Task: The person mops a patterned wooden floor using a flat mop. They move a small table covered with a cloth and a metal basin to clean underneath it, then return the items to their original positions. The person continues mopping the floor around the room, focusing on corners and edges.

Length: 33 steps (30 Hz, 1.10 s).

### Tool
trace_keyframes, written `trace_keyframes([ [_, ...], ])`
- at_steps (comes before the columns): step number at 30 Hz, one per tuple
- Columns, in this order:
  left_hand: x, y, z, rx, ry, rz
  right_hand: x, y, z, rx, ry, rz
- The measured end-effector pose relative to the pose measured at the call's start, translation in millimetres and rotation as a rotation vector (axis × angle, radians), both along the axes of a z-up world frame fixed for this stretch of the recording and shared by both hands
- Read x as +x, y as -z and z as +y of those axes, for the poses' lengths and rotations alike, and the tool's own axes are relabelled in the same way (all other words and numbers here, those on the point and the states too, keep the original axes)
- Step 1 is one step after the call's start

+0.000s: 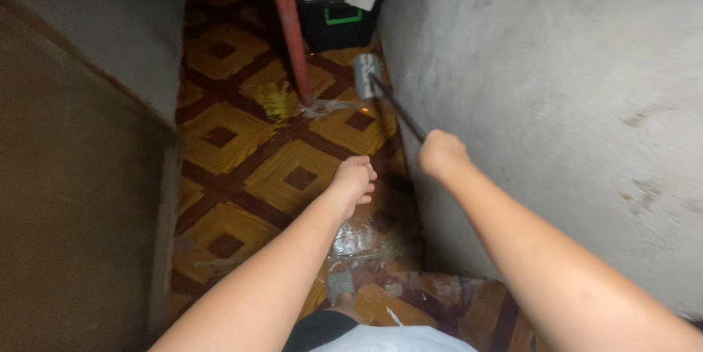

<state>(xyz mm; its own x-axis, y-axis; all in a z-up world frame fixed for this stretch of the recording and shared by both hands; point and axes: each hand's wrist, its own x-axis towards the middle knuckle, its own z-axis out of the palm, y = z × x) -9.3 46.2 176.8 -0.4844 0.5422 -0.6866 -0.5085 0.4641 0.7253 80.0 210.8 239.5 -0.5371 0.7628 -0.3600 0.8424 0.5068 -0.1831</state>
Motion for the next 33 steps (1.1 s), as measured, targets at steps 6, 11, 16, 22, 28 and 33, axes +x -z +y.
trace_keyframes([
  [6, -9, 29, -15, -0.099, 0.054, -0.010, -11, -7, 30, -0.032, 0.015, -0.072],
  [11, -8, 33, 3, -0.137, 0.091, 0.007, 22, -18, -4, -0.047, 0.023, -0.116],
  [16, -13, 31, 5, -0.129, 0.090, 0.038, -12, -16, 29, -0.210, 0.063, 0.008],
  [22, -13, 48, -18, -0.184, 0.096, 0.014, -3, -31, 5, -0.210, -0.043, 0.092],
  [28, -18, 59, -24, -0.173, 0.094, 0.038, -38, -45, -14, -0.343, -0.047, 0.161],
  [33, -17, 72, -30, -0.155, 0.092, 0.008, -66, -42, -3, -0.329, -0.073, 0.137],
])
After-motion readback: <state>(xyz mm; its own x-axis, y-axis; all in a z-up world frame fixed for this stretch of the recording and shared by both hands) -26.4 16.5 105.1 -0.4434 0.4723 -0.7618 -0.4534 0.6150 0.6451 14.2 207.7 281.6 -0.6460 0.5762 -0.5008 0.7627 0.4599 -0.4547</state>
